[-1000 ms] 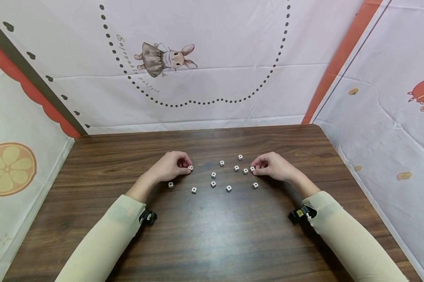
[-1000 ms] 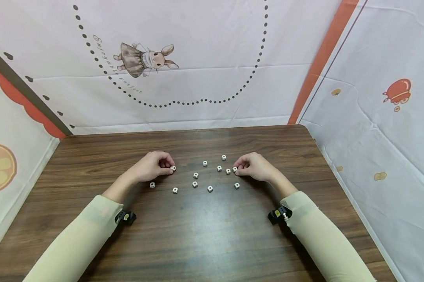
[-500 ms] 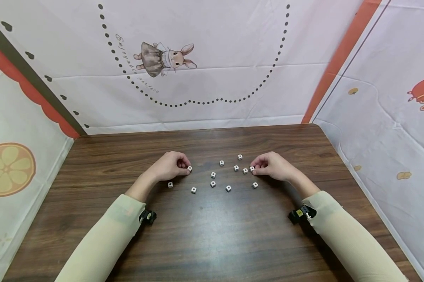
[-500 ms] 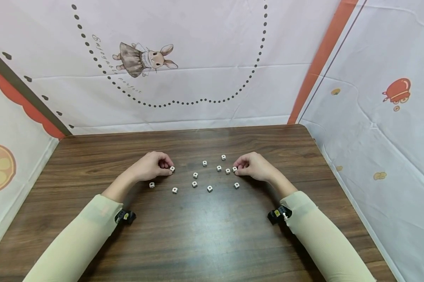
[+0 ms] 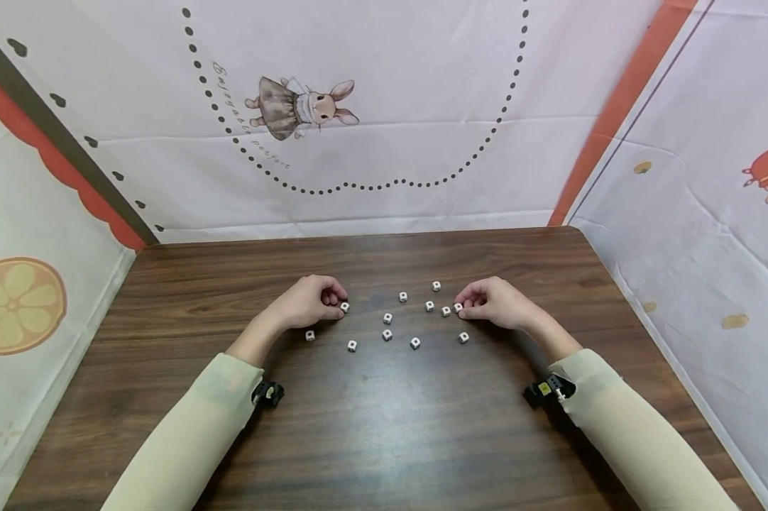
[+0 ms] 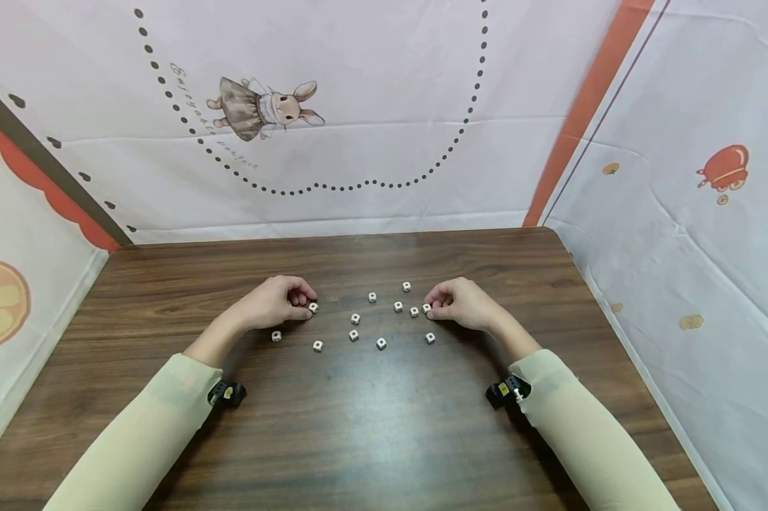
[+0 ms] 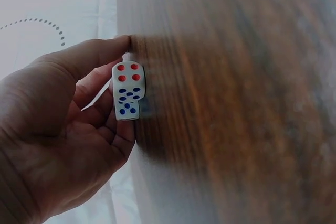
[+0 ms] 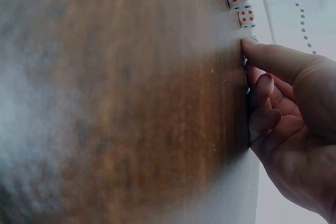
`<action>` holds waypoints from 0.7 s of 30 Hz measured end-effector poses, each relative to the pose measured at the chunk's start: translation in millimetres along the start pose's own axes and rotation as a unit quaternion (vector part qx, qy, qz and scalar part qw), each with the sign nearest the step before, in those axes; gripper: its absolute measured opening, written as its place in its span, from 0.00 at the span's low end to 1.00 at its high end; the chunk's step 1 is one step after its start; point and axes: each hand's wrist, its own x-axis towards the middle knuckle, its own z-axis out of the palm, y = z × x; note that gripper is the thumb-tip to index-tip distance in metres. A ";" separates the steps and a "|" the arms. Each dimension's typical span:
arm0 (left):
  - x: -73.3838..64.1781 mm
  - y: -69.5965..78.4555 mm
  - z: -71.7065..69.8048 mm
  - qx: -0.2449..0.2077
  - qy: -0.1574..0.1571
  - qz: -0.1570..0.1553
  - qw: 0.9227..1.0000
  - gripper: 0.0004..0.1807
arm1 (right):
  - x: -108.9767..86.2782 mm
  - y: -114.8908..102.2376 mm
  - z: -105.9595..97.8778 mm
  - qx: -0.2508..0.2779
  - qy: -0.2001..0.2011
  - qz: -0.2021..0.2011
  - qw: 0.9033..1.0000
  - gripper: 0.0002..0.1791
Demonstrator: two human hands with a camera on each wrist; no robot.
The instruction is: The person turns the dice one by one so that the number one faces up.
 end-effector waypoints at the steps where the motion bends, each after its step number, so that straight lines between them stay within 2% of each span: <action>1: -0.5 -0.2 0.7 -0.004 -0.003 0.000 1.000 0.14 | -1.0 1.0 0.7 0.001 -0.002 0.000 1.000 0.08; 7: -3.5 -2.2 4.9 -0.020 -0.010 0.004 1.000 0.15 | -6.3 4.3 5.5 0.014 -0.005 -0.002 1.000 0.09; 21: -6.4 -10.5 -2.6 -0.049 0.060 -0.009 0.997 0.16 | -6.5 1.3 2.5 0.023 0.006 -0.006 1.000 0.12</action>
